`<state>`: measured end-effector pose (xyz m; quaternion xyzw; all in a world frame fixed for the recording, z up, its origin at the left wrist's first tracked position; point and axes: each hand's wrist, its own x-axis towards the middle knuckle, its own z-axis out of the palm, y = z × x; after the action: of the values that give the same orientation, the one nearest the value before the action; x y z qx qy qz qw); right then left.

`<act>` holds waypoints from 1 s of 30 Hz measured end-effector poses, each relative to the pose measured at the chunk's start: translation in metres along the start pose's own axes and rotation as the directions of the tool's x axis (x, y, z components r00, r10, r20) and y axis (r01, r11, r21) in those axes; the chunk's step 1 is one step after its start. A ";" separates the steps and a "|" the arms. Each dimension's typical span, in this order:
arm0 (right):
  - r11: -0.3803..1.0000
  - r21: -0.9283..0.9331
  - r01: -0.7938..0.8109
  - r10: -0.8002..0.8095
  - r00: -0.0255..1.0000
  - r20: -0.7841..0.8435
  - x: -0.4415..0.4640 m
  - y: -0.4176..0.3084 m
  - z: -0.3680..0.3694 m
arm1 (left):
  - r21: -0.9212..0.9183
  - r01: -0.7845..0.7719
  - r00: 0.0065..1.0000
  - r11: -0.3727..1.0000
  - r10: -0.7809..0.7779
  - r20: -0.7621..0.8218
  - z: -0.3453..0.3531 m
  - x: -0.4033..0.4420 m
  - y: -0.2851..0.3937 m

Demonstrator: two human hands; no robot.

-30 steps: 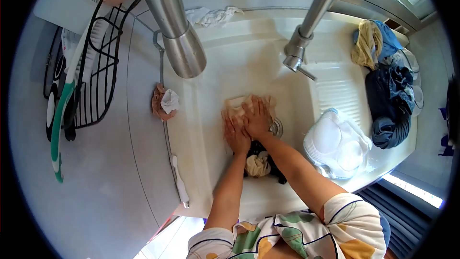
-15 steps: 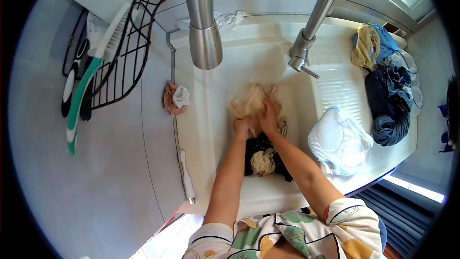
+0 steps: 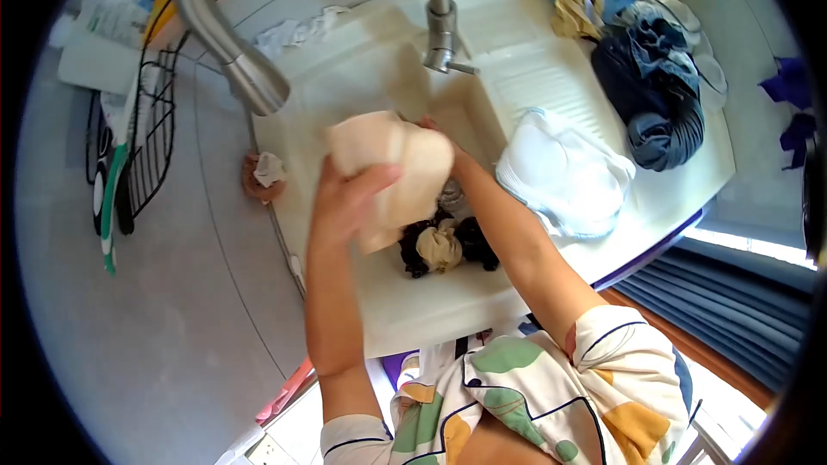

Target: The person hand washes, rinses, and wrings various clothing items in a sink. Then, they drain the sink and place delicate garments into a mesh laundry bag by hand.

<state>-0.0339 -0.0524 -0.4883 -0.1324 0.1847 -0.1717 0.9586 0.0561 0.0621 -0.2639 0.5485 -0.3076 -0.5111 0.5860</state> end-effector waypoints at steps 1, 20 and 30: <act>1.000 -0.002 -0.008 0.008 1.000 0.005 -0.012 -0.009 0.025 | -0.027 0.000 0.999 1.000 -0.001 -0.033 -0.005 -0.007 0.005; -0.472 -0.881 -0.004 -0.623 0.708 0.331 0.002 -0.013 0.091 | -0.691 0.009 0.792 0.723 -0.427 -0.437 -0.046 0.025 -0.174; -0.748 -0.632 -0.204 -0.497 0.803 0.328 0.055 0.055 -0.042 | 0.517 0.641 0.643 0.568 -0.029 -0.765 -0.049 0.003 -0.270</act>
<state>0.0126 -0.0318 -0.5607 -0.9159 0.3635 -0.1462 0.0874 0.0315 0.1084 -0.5335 0.9373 -0.1307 -0.2037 0.2508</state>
